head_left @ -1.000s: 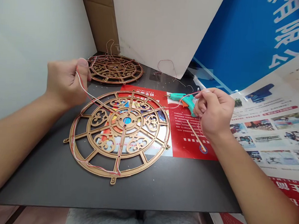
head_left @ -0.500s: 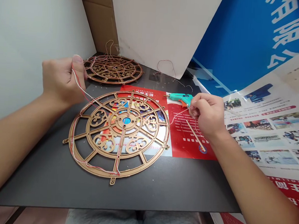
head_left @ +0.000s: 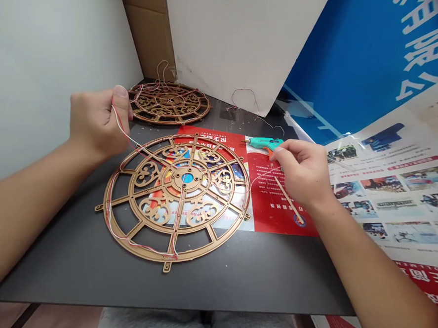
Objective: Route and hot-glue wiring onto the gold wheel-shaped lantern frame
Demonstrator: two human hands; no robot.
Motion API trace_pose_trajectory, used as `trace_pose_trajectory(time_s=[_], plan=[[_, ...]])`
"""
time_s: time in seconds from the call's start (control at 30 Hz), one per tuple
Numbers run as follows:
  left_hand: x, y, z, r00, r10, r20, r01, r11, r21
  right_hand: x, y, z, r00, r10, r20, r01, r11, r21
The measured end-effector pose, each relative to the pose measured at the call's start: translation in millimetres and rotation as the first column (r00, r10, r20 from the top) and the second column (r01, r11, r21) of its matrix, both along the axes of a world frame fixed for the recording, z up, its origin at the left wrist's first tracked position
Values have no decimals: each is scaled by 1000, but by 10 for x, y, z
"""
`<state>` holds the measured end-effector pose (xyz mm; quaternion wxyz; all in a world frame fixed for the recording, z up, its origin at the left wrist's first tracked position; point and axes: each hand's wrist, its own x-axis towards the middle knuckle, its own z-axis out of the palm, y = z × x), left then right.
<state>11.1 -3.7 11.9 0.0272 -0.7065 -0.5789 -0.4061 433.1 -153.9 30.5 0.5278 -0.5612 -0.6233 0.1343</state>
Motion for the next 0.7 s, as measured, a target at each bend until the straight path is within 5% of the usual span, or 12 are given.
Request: trace_pose_trajectory(time_s=[0.7], plan=[[-63, 66, -23, 993, 35, -108, -42, 998, -56, 26, 70, -34, 997, 78, 0, -78, 987, -143]])
